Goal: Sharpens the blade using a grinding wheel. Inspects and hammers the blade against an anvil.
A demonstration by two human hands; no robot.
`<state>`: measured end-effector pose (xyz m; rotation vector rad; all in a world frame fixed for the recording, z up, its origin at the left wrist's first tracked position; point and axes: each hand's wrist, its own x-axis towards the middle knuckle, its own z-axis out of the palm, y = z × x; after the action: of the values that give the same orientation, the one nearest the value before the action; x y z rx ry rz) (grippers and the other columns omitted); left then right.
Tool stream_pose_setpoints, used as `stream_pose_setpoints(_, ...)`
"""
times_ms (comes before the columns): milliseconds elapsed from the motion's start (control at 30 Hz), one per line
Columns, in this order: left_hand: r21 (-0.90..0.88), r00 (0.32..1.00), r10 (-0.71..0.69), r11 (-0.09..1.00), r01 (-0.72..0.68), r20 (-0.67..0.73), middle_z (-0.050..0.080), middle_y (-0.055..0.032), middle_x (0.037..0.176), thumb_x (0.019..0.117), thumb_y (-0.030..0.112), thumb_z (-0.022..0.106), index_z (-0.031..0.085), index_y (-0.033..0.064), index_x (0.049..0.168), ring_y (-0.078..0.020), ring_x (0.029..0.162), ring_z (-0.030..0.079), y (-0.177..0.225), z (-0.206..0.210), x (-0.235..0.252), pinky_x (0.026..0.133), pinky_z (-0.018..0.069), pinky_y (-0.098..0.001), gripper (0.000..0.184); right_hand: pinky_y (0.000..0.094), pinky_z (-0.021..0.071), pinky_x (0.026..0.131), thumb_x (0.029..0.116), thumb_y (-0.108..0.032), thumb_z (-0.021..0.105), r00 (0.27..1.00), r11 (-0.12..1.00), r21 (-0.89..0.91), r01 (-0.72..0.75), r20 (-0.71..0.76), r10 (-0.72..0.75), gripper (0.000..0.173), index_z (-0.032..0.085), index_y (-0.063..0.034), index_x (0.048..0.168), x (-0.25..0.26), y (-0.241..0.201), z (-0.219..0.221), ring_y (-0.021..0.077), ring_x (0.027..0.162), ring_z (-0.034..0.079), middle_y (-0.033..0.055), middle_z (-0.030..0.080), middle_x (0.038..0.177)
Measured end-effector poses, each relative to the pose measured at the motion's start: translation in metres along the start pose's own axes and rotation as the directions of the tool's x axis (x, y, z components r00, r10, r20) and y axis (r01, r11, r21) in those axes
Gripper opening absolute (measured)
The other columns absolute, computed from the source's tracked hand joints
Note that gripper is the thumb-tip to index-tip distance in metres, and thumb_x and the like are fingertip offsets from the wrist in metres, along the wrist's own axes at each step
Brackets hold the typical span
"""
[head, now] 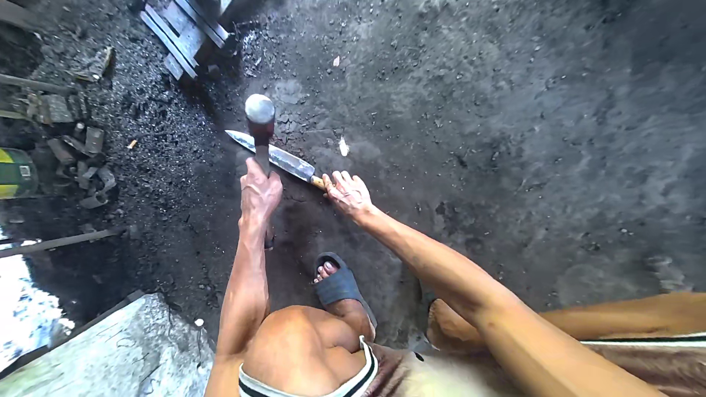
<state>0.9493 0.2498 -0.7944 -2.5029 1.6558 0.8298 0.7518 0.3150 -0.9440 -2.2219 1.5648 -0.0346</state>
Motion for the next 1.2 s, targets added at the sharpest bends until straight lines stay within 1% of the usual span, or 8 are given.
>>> stream_pose_setpoints(100, -0.05, 0.987, 0.127, 0.99, -0.133, -0.097, 0.069, -0.0222, 0.094, 0.0981, 0.02, 0.062, 0.043, 0.003, 0.14, -0.0383, 0.081, 0.072, -0.014, 0.017, -0.029, 0.068, 0.059, -0.0562, 0.049, 0.0523, 0.0559, 0.08, 0.1068, -0.033, 0.054, 1.0, 1.0, -0.002, 0.009, -0.015, -0.009, 0.042, 0.06, -0.0075, 0.139, -0.003, 0.002, 0.005, 0.0397, 0.108, 0.065, 0.0207, 0.065, 0.12)
stream_pose_setpoints(233, 0.047, 0.984, -0.059, 0.998, 0.052, 0.166, 0.068, -0.02, 0.104, 0.0968, 0.028, 0.057, 0.046, 0.0057, 0.137, -0.0334, 0.082, 0.073, -0.017, 0.027, -0.005, 0.07, 0.061, -0.0546, 0.047, 0.053, 0.0562, 0.081, 0.1055, -0.028, 0.056, 1.0, 1.0, 0.022, -0.001, -0.016, 0.001, 0.04, 0.06, -0.0052, 0.138, -0.003, -0.003, 0.0, 0.0397, 0.11, 0.065, 0.0206, 0.065, 0.121)
stream_pose_setpoints(433, -0.025, 0.983, 0.167, 0.985, -0.169, -0.079, 0.069, -0.0212, 0.09, 0.0988, 0.021, 0.061, 0.04, 0.0066, 0.141, -0.0392, 0.075, 0.071, -0.01, 0.02, -0.046, 0.062, 0.0584, -0.0557, 0.049, 0.0521, 0.0561, 0.08, 0.1062, -0.028, 0.054, 1.0, 1.0, 0.022, 0.01, -0.023, -0.009, 0.038, 0.061, -0.0054, 0.136, -0.003, -0.001, 0.002, 0.0383, 0.108, 0.065, 0.0195, 0.065, 0.119)
stream_pose_setpoints(533, 0.048, 0.995, 0.001, 0.999, -0.006, 0.101, 0.07, -0.0215, 0.102, 0.0976, 0.025, 0.059, 0.043, 0.0053, 0.141, -0.0358, 0.084, 0.072, -0.014, 0.038, -0.014, 0.073, 0.0601, -0.0562, 0.051, 0.0513, 0.0564, 0.078, 0.104, -0.028, 0.059, 0.999, 0.999, 0.036, -0.002, -0.051, 0.004, 0.038, 0.062, -0.0072, 0.136, -0.003, -0.002, 0.001, 0.0375, 0.107, 0.065, 0.018, 0.064, 0.119)
stream_pose_setpoints(600, 0.023, 0.983, -0.066, 0.998, 0.062, 0.174, 0.068, -0.0183, 0.098, 0.0959, 0.029, 0.057, 0.049, 0.0081, 0.134, -0.0312, 0.075, 0.072, -0.002, 0.02, -0.008, 0.064, 0.0605, -0.0528, 0.043, 0.0512, 0.0568, 0.078, 0.1042, -0.028, 0.059, 0.999, 0.999, 0.033, -0.008, -0.046, 0.01, 0.04, 0.061, -0.0071, 0.138, -0.002, -0.003, 0.0, 0.0377, 0.108, 0.065, 0.0182, 0.064, 0.121)
stream_pose_setpoints(767, -0.022, 0.992, 0.121, 0.992, -0.122, -0.043, 0.069, -0.0203, 0.09, 0.0995, 0.024, 0.06, 0.041, 0.0085, 0.142, -0.039, 0.075, 0.071, 0.002, 0.006, -0.049, 0.061, 0.0579, -0.0571, 0.049, 0.0505, 0.057, 0.079, 0.1073, -0.027, 0.052, 1.0, 0.999, 0.03, -0.016, -0.005, 0.016, 0.038, 0.059, -0.0085, 0.14, -0.001, -0.002, 0.0, 0.0375, 0.111, 0.065, 0.018, 0.064, 0.123)
stream_pose_setpoints(933, -0.006, 0.984, -0.02, 1.0, 0.021, 0.178, 0.069, -0.0199, 0.1, 0.0964, 0.029, 0.059, 0.046, 0.011, 0.137, -0.0356, 0.079, 0.071, -0.019, 0.026, -0.036, 0.064, 0.0582, -0.0557, 0.046, 0.0508, 0.0571, 0.078, 0.1069, -0.028, 0.053, 1.0, 0.999, 0.042, -0.016, -0.002, 0.016, 0.04, 0.059, -0.0076, 0.14, -0.003, -0.004, 0.0, 0.0377, 0.112, 0.064, 0.0182, 0.064, 0.125)
stream_pose_setpoints(1200, -0.032, 0.996, 0.075, 0.997, -0.074, 0.041, 0.07, -0.0206, 0.093, 0.0988, 0.026, 0.061, 0.042, 0.009, 0.142, -0.0381, 0.077, 0.072, -0.007, 0.021, -0.048, 0.063, 0.0588, -0.0572, 0.05, 0.0517, 0.057, 0.074, 0.1033, -0.029, 0.061, 0.999, 0.998, 0.054, -0.02, -0.031, 0.021, 0.041, 0.061, -0.008, 0.138, -0.004, -0.004, 0.001, 0.0384, 0.109, 0.064, 0.0178, 0.064, 0.122)
